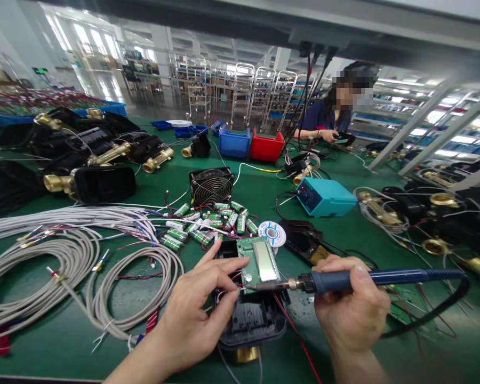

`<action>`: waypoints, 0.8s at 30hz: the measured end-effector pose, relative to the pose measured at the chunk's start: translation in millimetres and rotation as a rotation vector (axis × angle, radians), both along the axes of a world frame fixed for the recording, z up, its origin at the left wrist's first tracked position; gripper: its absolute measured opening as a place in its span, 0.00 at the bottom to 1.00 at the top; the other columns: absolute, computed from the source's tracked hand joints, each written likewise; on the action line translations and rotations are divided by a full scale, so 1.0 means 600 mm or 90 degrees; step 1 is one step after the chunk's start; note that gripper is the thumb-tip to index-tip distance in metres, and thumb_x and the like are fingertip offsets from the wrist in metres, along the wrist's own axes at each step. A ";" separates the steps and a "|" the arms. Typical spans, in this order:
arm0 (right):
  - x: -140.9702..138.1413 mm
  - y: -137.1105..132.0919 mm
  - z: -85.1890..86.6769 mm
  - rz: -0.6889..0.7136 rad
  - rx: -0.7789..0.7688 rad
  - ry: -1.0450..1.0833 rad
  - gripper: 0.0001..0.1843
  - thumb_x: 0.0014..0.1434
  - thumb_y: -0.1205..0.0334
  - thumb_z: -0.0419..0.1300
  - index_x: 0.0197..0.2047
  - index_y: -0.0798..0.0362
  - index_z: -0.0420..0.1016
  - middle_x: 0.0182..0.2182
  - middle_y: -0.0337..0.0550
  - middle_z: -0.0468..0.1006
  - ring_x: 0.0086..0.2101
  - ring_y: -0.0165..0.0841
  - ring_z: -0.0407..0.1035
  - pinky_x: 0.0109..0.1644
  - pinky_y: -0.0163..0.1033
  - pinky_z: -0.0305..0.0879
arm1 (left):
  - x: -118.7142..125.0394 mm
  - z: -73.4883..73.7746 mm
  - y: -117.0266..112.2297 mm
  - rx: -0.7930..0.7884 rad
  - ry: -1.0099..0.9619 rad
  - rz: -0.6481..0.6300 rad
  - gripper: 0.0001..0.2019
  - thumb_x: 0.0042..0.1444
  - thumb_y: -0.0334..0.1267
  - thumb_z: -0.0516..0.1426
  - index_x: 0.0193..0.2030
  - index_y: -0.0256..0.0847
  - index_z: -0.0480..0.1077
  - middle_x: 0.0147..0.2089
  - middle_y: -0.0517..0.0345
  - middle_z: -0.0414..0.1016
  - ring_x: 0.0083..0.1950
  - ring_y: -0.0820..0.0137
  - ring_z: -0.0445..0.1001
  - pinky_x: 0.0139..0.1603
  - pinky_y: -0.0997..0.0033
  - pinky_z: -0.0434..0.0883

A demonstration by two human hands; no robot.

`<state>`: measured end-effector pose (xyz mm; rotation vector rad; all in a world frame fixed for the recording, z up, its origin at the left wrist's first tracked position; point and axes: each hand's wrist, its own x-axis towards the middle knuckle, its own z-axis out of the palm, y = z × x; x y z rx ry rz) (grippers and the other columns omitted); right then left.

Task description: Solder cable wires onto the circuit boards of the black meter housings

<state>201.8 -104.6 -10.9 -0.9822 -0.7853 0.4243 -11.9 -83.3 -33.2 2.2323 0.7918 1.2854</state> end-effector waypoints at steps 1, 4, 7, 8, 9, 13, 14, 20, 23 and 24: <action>0.000 0.000 0.000 0.002 -0.001 0.000 0.18 0.52 0.51 0.64 0.18 0.53 0.76 0.16 0.38 0.71 0.14 0.26 0.59 0.13 0.30 0.51 | 0.000 0.000 0.000 -0.001 0.000 -0.001 0.09 0.59 0.23 0.54 0.36 0.43 0.66 0.53 0.52 0.83 0.55 0.65 0.81 0.72 0.40 0.59; -0.001 0.000 0.000 0.010 -0.008 0.005 0.19 0.52 0.50 0.65 0.18 0.54 0.76 0.17 0.37 0.71 0.13 0.24 0.57 0.12 0.30 0.48 | -0.001 -0.001 0.000 -0.004 -0.002 -0.002 0.09 0.59 0.23 0.54 0.36 0.43 0.65 0.53 0.53 0.83 0.55 0.66 0.81 0.73 0.40 0.59; -0.001 0.000 0.002 0.007 -0.006 0.016 0.18 0.53 0.50 0.64 0.18 0.53 0.76 0.17 0.37 0.71 0.12 0.24 0.56 0.12 0.31 0.49 | -0.001 -0.001 0.000 -0.007 -0.004 -0.004 0.09 0.59 0.23 0.54 0.37 0.43 0.66 0.53 0.53 0.83 0.54 0.66 0.81 0.72 0.42 0.60; 0.000 0.000 0.003 0.000 0.001 0.022 0.18 0.53 0.51 0.64 0.18 0.53 0.76 0.17 0.37 0.71 0.12 0.24 0.56 0.12 0.31 0.50 | 0.000 -0.001 0.000 -0.007 -0.005 -0.004 0.09 0.59 0.23 0.55 0.37 0.43 0.66 0.53 0.53 0.83 0.54 0.66 0.81 0.72 0.43 0.61; 0.001 0.001 0.004 -0.006 0.007 0.030 0.18 0.53 0.51 0.64 0.18 0.53 0.76 0.17 0.37 0.71 0.12 0.24 0.57 0.13 0.31 0.50 | 0.000 -0.001 0.000 -0.008 -0.005 -0.005 0.09 0.59 0.23 0.55 0.37 0.43 0.66 0.53 0.53 0.83 0.55 0.66 0.81 0.72 0.43 0.61; 0.006 0.002 0.005 -0.029 0.034 0.061 0.17 0.53 0.52 0.64 0.19 0.52 0.76 0.17 0.37 0.72 0.15 0.26 0.62 0.13 0.30 0.51 | 0.000 0.000 0.001 -0.008 -0.005 -0.008 0.10 0.59 0.23 0.54 0.36 0.43 0.65 0.53 0.54 0.83 0.54 0.67 0.81 0.72 0.46 0.62; 0.007 0.003 0.004 -0.027 0.041 0.064 0.17 0.54 0.51 0.64 0.19 0.52 0.76 0.17 0.37 0.72 0.15 0.26 0.62 0.13 0.30 0.51 | 0.000 0.000 0.001 -0.007 -0.005 -0.008 0.10 0.59 0.23 0.54 0.37 0.43 0.65 0.53 0.54 0.83 0.54 0.67 0.81 0.72 0.46 0.62; 0.008 0.007 -0.010 0.177 0.071 -0.114 0.10 0.65 0.53 0.62 0.49 0.40 0.79 0.31 0.36 0.84 0.27 0.33 0.79 0.29 0.39 0.76 | -0.001 -0.004 0.002 -0.009 -0.002 -0.010 0.10 0.59 0.23 0.54 0.38 0.44 0.65 0.53 0.51 0.83 0.55 0.66 0.81 0.72 0.45 0.61; 0.011 0.012 -0.007 0.291 -0.020 -0.322 0.15 0.66 0.62 0.62 0.54 0.37 0.76 0.45 0.37 0.84 0.44 0.36 0.80 0.50 0.45 0.77 | 0.000 -0.006 0.003 -0.004 -0.003 -0.014 0.09 0.60 0.23 0.55 0.38 0.43 0.65 0.53 0.50 0.82 0.55 0.65 0.81 0.72 0.44 0.61; 0.013 0.013 -0.003 0.329 -0.059 -0.387 0.17 0.63 0.63 0.64 0.54 0.38 0.75 0.49 0.38 0.83 0.50 0.37 0.78 0.55 0.45 0.74 | 0.001 -0.006 0.004 0.001 -0.005 -0.016 0.09 0.60 0.24 0.55 0.38 0.43 0.65 0.53 0.50 0.83 0.54 0.65 0.81 0.72 0.43 0.61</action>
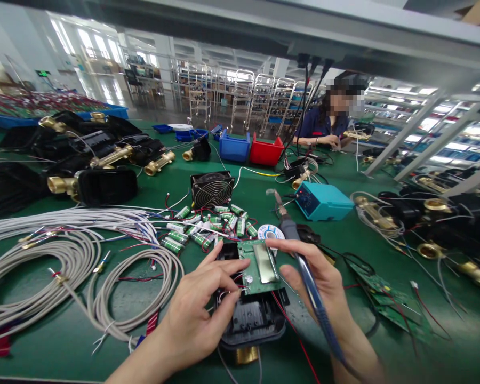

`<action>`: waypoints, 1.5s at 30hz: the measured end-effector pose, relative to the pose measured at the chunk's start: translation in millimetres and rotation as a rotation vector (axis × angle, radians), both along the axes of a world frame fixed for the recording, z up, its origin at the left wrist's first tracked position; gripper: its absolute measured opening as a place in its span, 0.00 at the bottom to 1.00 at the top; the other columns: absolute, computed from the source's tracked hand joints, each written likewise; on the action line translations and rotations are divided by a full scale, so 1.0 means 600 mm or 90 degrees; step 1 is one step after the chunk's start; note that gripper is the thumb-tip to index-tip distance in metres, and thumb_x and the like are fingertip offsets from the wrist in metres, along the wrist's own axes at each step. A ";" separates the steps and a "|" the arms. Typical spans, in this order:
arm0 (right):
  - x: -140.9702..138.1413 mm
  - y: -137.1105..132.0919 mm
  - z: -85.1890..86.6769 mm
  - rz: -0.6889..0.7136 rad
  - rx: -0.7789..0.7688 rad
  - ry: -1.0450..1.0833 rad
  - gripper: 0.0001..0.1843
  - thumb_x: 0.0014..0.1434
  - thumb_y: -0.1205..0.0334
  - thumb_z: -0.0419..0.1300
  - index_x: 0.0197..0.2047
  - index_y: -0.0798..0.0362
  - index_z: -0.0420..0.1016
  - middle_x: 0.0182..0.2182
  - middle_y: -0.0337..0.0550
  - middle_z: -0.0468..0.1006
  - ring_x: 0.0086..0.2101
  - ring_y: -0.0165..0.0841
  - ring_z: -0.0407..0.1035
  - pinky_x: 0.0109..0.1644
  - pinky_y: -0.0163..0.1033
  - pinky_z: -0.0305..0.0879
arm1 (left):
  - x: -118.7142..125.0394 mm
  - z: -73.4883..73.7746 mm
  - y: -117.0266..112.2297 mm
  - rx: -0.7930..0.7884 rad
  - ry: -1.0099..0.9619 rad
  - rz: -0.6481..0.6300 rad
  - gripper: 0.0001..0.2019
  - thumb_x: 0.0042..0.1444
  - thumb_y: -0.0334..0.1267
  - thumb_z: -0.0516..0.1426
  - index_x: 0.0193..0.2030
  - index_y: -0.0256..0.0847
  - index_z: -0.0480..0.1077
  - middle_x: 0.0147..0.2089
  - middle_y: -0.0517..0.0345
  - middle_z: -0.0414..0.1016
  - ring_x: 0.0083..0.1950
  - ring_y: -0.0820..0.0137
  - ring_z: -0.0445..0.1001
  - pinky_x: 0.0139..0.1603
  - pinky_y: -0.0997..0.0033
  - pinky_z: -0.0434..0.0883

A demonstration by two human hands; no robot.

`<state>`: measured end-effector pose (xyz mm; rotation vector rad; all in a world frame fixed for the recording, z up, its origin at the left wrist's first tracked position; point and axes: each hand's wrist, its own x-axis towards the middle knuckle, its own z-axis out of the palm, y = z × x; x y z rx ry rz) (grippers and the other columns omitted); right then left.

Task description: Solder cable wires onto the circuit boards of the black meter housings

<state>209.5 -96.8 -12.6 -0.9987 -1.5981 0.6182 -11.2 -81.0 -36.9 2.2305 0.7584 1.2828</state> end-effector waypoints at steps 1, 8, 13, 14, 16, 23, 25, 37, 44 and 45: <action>0.002 0.001 0.005 0.034 -0.031 -0.064 0.22 0.60 0.62 0.68 0.56 0.38 0.73 0.54 0.40 0.80 0.55 0.39 0.74 0.59 0.46 0.71 | 0.001 0.001 0.000 0.005 -0.004 0.001 0.09 0.60 0.24 0.55 0.38 0.43 0.65 0.53 0.50 0.83 0.54 0.65 0.81 0.71 0.43 0.62; 0.014 0.015 0.030 0.136 -0.134 -0.325 0.34 0.55 0.64 0.68 0.61 0.40 0.61 0.62 0.44 0.70 0.54 0.40 0.73 0.56 0.42 0.72 | 0.004 0.016 0.000 -0.005 -0.050 -0.005 0.07 0.56 0.24 0.56 0.35 0.41 0.68 0.49 0.46 0.84 0.50 0.64 0.83 0.71 0.40 0.61; 0.025 0.043 0.008 0.107 -0.047 -0.349 0.28 0.54 0.61 0.68 0.57 0.44 0.65 0.61 0.49 0.70 0.58 0.46 0.70 0.54 0.44 0.74 | 0.012 0.018 0.001 -0.016 -0.070 -0.002 0.06 0.56 0.24 0.57 0.34 0.39 0.70 0.48 0.41 0.84 0.51 0.62 0.83 0.71 0.41 0.60; 0.027 0.048 0.001 0.106 -0.036 -0.333 0.29 0.53 0.60 0.68 0.57 0.44 0.65 0.61 0.50 0.70 0.57 0.46 0.71 0.54 0.44 0.74 | 0.012 0.020 0.002 -0.021 -0.066 -0.005 0.06 0.57 0.24 0.57 0.34 0.39 0.70 0.47 0.41 0.85 0.51 0.62 0.83 0.71 0.42 0.61; 0.029 0.054 -0.011 0.107 -0.025 -0.292 0.29 0.52 0.57 0.69 0.56 0.44 0.66 0.60 0.50 0.72 0.56 0.47 0.73 0.54 0.46 0.74 | 0.004 0.029 0.004 -0.039 -0.064 -0.021 0.05 0.59 0.26 0.57 0.36 0.38 0.73 0.49 0.42 0.84 0.54 0.61 0.82 0.70 0.47 0.64; 0.022 0.050 -0.019 0.106 -0.040 -0.233 0.29 0.53 0.54 0.70 0.57 0.43 0.67 0.60 0.51 0.73 0.59 0.49 0.70 0.60 0.52 0.71 | -0.120 0.073 0.016 -0.143 -0.062 0.265 0.05 0.59 0.36 0.61 0.38 0.39 0.79 0.34 0.55 0.83 0.33 0.67 0.80 0.37 0.70 0.76; 0.020 0.047 -0.015 0.105 -0.025 -0.236 0.29 0.54 0.53 0.69 0.57 0.43 0.67 0.60 0.50 0.73 0.59 0.50 0.70 0.60 0.53 0.70 | -0.145 0.068 0.005 -0.208 0.183 0.273 0.07 0.61 0.38 0.59 0.37 0.40 0.79 0.32 0.58 0.82 0.31 0.68 0.78 0.33 0.72 0.72; 0.015 0.037 0.002 0.151 -0.091 -0.189 0.28 0.52 0.60 0.69 0.55 0.47 0.67 0.61 0.51 0.71 0.60 0.47 0.69 0.61 0.53 0.68 | -0.139 -0.011 -0.044 -0.269 0.387 0.335 0.06 0.52 0.30 0.55 0.25 0.41 0.65 0.25 0.60 0.67 0.27 0.66 0.68 0.29 0.69 0.63; 0.013 0.034 0.011 0.145 -0.083 -0.197 0.27 0.52 0.60 0.69 0.55 0.46 0.69 0.59 0.50 0.73 0.58 0.48 0.70 0.60 0.54 0.69 | -0.182 0.056 -0.014 -0.477 -0.442 0.370 0.15 0.39 0.37 0.71 0.30 0.38 0.71 0.29 0.59 0.78 0.18 0.81 0.60 0.15 0.84 0.60; 0.013 0.034 0.011 0.140 -0.079 -0.196 0.27 0.52 0.60 0.69 0.54 0.45 0.70 0.59 0.50 0.74 0.58 0.48 0.71 0.60 0.55 0.69 | -0.182 0.069 -0.014 -0.466 -0.492 0.349 0.14 0.39 0.36 0.71 0.29 0.37 0.72 0.30 0.58 0.79 0.18 0.82 0.59 0.15 0.85 0.61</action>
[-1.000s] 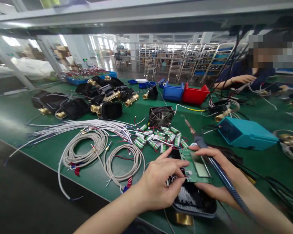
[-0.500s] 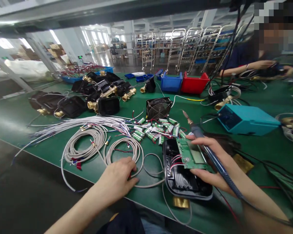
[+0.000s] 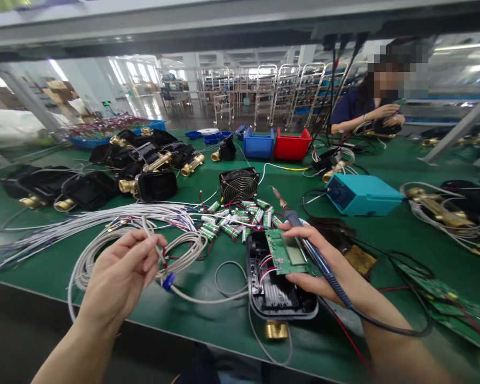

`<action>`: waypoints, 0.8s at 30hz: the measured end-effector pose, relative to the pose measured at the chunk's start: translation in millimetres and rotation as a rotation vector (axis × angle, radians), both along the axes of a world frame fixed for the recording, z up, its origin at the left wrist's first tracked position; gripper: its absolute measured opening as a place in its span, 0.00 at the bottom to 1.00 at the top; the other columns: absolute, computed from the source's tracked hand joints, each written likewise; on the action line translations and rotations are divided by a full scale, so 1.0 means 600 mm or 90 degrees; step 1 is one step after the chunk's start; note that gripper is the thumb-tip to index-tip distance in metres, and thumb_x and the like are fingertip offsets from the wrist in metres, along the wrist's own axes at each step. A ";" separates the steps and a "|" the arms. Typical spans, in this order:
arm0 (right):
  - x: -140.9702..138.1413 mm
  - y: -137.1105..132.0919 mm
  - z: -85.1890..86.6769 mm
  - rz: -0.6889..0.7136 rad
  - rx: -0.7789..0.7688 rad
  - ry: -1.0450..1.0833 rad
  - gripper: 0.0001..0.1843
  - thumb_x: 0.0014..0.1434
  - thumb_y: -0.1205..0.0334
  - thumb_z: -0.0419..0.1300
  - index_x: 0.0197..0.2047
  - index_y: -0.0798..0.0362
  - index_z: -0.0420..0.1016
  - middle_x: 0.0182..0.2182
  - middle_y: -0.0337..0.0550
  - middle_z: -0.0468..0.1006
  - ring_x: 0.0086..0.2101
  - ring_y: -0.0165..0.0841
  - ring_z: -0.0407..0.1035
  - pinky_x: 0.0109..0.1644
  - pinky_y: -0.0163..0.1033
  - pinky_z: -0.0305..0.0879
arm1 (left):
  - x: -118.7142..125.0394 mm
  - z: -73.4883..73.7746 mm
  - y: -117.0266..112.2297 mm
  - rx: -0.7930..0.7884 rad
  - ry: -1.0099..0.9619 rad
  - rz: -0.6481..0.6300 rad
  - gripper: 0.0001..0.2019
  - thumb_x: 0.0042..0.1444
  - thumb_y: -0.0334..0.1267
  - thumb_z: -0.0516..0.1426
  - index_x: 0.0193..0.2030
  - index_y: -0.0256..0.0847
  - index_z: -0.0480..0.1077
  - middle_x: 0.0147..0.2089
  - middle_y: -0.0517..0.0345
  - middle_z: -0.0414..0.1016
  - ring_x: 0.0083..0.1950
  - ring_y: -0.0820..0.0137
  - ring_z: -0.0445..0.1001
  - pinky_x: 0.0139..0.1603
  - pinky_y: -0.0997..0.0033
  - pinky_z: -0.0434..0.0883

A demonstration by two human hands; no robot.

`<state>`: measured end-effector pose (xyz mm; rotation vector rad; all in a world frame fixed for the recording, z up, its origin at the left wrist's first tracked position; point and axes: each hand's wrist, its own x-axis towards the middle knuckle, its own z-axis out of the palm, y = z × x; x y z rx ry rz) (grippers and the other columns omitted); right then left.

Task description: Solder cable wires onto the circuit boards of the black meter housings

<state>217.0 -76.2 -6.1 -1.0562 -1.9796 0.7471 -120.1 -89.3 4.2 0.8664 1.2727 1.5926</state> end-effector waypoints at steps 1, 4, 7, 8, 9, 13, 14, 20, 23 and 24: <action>0.000 0.001 -0.001 -0.005 0.004 0.000 0.26 0.52 0.59 0.69 0.54 0.45 0.70 0.59 0.50 0.74 0.58 0.49 0.71 0.59 0.56 0.70 | 0.001 0.011 0.000 0.027 -0.030 0.000 0.12 0.41 0.34 0.71 0.29 0.36 0.73 0.30 0.57 0.79 0.18 0.82 0.59 0.14 0.86 0.62; 0.001 0.004 -0.006 -0.020 0.025 -0.003 0.26 0.52 0.58 0.70 0.54 0.44 0.71 0.58 0.50 0.75 0.57 0.51 0.72 0.59 0.59 0.70 | 0.002 0.031 -0.001 0.097 -0.061 0.002 0.07 0.47 0.34 0.69 0.31 0.33 0.78 0.29 0.55 0.79 0.18 0.82 0.60 0.11 0.87 0.62; 0.003 0.006 -0.012 -0.021 0.035 -0.007 0.26 0.52 0.57 0.69 0.55 0.43 0.71 0.58 0.50 0.75 0.57 0.51 0.72 0.58 0.60 0.71 | 0.002 0.035 -0.007 0.181 -0.035 -0.012 0.10 0.55 0.40 0.66 0.38 0.34 0.81 0.32 0.51 0.82 0.20 0.78 0.65 0.12 0.85 0.66; 0.003 0.006 -0.013 -0.019 0.035 -0.007 0.26 0.52 0.57 0.69 0.55 0.43 0.71 0.59 0.50 0.75 0.57 0.51 0.72 0.58 0.60 0.71 | 0.003 0.034 -0.010 0.201 -0.015 -0.034 0.11 0.56 0.41 0.66 0.41 0.35 0.82 0.35 0.50 0.82 0.22 0.77 0.68 0.14 0.84 0.68; 0.003 0.006 -0.013 -0.015 0.034 -0.005 0.26 0.53 0.57 0.69 0.55 0.44 0.71 0.59 0.50 0.74 0.57 0.51 0.72 0.58 0.59 0.71 | 0.005 0.031 -0.015 0.213 0.009 -0.066 0.12 0.57 0.41 0.66 0.43 0.36 0.82 0.37 0.49 0.83 0.25 0.75 0.71 0.17 0.82 0.71; 0.003 0.007 -0.014 -0.009 0.033 -0.005 0.26 0.54 0.55 0.69 0.55 0.43 0.70 0.58 0.48 0.75 0.56 0.48 0.73 0.57 0.54 0.72 | 0.027 0.006 -0.036 0.149 0.061 -0.247 0.12 0.61 0.41 0.64 0.50 0.41 0.80 0.44 0.46 0.84 0.23 0.77 0.71 0.20 0.81 0.70; 0.003 0.007 -0.014 -0.006 0.035 -0.005 0.26 0.54 0.56 0.69 0.55 0.43 0.70 0.58 0.48 0.75 0.57 0.48 0.72 0.58 0.54 0.72 | 0.036 -0.005 -0.041 0.106 0.054 -0.299 0.13 0.62 0.42 0.63 0.50 0.41 0.79 0.42 0.45 0.85 0.20 0.79 0.69 0.17 0.82 0.66; 0.003 0.003 -0.010 0.018 0.019 0.006 0.28 0.53 0.59 0.69 0.57 0.46 0.68 0.60 0.50 0.72 0.60 0.47 0.69 0.62 0.55 0.67 | 0.113 -0.080 -0.054 -0.189 0.032 -0.472 0.21 0.55 0.56 0.64 0.34 0.38 0.69 0.15 0.62 0.72 0.10 0.85 0.49 0.11 0.87 0.44; 0.000 -0.003 -0.001 0.008 -0.004 0.006 0.26 0.53 0.61 0.70 0.55 0.46 0.69 0.59 0.49 0.73 0.60 0.46 0.69 0.63 0.54 0.66 | 0.146 -0.105 -0.062 -0.250 0.080 -0.436 0.20 0.51 0.54 0.65 0.33 0.40 0.67 0.18 0.66 0.71 0.10 0.83 0.55 0.09 0.86 0.50; -0.001 -0.004 0.002 0.006 -0.009 0.005 0.26 0.53 0.61 0.70 0.54 0.46 0.69 0.59 0.49 0.73 0.60 0.46 0.69 0.63 0.54 0.65 | 0.154 -0.111 -0.064 -0.246 0.103 -0.414 0.18 0.50 0.51 0.66 0.33 0.40 0.67 0.19 0.66 0.71 0.11 0.81 0.58 0.09 0.85 0.53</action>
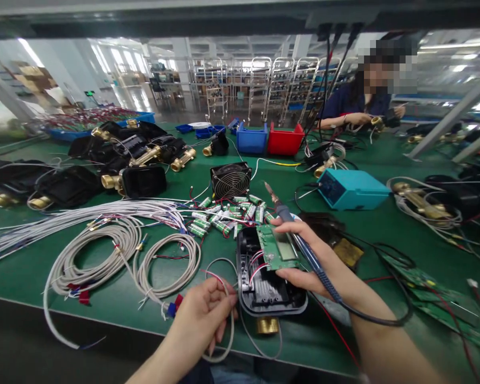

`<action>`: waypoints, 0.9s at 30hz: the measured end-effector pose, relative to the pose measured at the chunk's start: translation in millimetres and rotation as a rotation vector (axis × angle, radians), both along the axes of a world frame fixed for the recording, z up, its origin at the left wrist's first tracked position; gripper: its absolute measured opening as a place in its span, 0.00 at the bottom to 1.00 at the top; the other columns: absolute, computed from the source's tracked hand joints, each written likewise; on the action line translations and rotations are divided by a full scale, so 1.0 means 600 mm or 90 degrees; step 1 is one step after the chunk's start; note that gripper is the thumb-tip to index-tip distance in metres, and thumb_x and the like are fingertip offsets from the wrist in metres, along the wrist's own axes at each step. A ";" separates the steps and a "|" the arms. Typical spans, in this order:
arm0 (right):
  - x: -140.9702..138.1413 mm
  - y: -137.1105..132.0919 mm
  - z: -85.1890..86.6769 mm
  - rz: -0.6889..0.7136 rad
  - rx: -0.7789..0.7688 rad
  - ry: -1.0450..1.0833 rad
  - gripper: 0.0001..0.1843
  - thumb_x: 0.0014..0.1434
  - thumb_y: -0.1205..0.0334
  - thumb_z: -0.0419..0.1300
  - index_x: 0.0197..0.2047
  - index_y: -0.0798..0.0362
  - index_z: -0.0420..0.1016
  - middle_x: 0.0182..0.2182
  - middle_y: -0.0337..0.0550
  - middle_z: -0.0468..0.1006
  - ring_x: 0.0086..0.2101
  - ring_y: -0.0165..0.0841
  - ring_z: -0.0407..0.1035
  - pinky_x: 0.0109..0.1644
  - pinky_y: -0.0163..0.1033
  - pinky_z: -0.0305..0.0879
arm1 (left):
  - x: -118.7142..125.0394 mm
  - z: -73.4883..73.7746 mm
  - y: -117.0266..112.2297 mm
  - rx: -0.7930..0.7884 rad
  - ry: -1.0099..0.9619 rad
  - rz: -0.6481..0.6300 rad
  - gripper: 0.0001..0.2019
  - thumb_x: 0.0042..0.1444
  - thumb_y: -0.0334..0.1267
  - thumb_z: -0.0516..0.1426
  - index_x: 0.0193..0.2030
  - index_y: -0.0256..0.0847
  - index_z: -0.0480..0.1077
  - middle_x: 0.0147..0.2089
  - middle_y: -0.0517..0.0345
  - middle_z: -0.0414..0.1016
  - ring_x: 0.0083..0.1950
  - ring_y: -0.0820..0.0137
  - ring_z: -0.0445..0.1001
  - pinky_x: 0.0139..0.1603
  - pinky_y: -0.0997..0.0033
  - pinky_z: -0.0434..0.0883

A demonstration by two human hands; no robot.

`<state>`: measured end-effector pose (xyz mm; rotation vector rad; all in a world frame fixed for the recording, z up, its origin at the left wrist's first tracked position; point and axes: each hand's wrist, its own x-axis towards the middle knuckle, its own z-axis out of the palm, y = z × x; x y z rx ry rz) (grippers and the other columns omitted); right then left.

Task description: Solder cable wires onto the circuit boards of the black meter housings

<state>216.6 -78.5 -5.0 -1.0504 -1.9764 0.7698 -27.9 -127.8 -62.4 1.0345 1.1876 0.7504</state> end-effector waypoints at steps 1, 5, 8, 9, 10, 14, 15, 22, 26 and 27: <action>-0.001 -0.001 0.002 0.001 -0.002 0.000 0.26 0.52 0.61 0.70 0.54 0.46 0.69 0.59 0.48 0.73 0.59 0.45 0.69 0.63 0.53 0.66 | 0.006 -0.004 -0.002 0.023 0.024 0.017 0.15 0.50 0.47 0.66 0.33 0.39 0.68 0.20 0.66 0.71 0.12 0.80 0.61 0.10 0.85 0.56; -0.001 -0.001 0.004 0.005 -0.006 0.001 0.27 0.52 0.62 0.69 0.54 0.46 0.68 0.58 0.48 0.73 0.58 0.45 0.70 0.62 0.52 0.66 | 0.022 -0.012 0.009 0.095 0.055 0.066 0.08 0.49 0.38 0.64 0.29 0.38 0.71 0.17 0.66 0.69 0.13 0.78 0.64 0.11 0.84 0.59; 0.000 0.001 0.000 0.006 -0.010 -0.007 0.27 0.53 0.61 0.69 0.54 0.46 0.68 0.59 0.49 0.72 0.59 0.45 0.69 0.63 0.53 0.64 | 0.031 -0.013 0.034 0.098 0.018 0.076 0.09 0.47 0.40 0.64 0.27 0.40 0.70 0.19 0.64 0.71 0.14 0.76 0.65 0.11 0.81 0.60; 0.000 0.001 -0.001 0.007 -0.010 -0.010 0.27 0.53 0.61 0.69 0.55 0.46 0.67 0.59 0.49 0.72 0.59 0.45 0.68 0.64 0.53 0.64 | 0.034 -0.013 0.043 0.099 0.007 0.075 0.10 0.46 0.42 0.65 0.27 0.40 0.70 0.19 0.64 0.72 0.14 0.75 0.66 0.11 0.80 0.62; 0.000 0.001 -0.003 0.007 -0.011 -0.012 0.27 0.54 0.61 0.68 0.55 0.46 0.67 0.60 0.50 0.71 0.60 0.45 0.68 0.64 0.53 0.63 | 0.038 -0.012 0.051 0.102 -0.005 0.075 0.11 0.45 0.43 0.65 0.27 0.40 0.69 0.20 0.63 0.73 0.15 0.74 0.66 0.12 0.79 0.63; 0.000 0.000 -0.006 0.011 -0.013 -0.014 0.27 0.55 0.60 0.68 0.56 0.46 0.66 0.61 0.50 0.70 0.62 0.45 0.66 0.64 0.52 0.62 | 0.046 -0.006 0.064 0.102 -0.031 0.064 0.15 0.43 0.48 0.67 0.26 0.40 0.71 0.21 0.61 0.74 0.19 0.72 0.69 0.18 0.75 0.68; 0.000 0.000 -0.006 0.012 -0.013 -0.013 0.27 0.55 0.60 0.68 0.56 0.46 0.66 0.61 0.50 0.70 0.62 0.45 0.66 0.64 0.52 0.62 | 0.046 -0.004 0.062 0.097 -0.031 0.056 0.15 0.43 0.49 0.67 0.26 0.39 0.72 0.20 0.61 0.72 0.18 0.72 0.68 0.17 0.75 0.68; 0.001 0.002 -0.008 0.021 -0.021 -0.006 0.28 0.54 0.61 0.68 0.56 0.46 0.66 0.62 0.50 0.69 0.62 0.45 0.65 0.64 0.51 0.62 | 0.015 -0.003 0.013 0.143 0.050 -0.106 0.13 0.57 0.44 0.59 0.35 0.36 0.78 0.22 0.62 0.70 0.17 0.77 0.62 0.17 0.80 0.60; 0.003 0.003 -0.013 0.019 -0.020 -0.009 0.28 0.55 0.59 0.68 0.57 0.45 0.65 0.61 0.48 0.69 0.62 0.45 0.65 0.64 0.50 0.62 | -0.005 -0.017 -0.014 0.306 0.195 -0.217 0.09 0.60 0.35 0.54 0.41 0.38 0.77 0.29 0.59 0.74 0.30 0.70 0.72 0.31 0.78 0.70; 0.003 0.003 -0.014 0.019 -0.020 -0.009 0.28 0.55 0.59 0.69 0.57 0.44 0.65 0.61 0.48 0.69 0.62 0.44 0.65 0.63 0.50 0.62 | -0.009 -0.020 -0.019 0.339 0.234 -0.230 0.10 0.61 0.34 0.53 0.41 0.38 0.76 0.29 0.59 0.74 0.29 0.69 0.73 0.32 0.77 0.71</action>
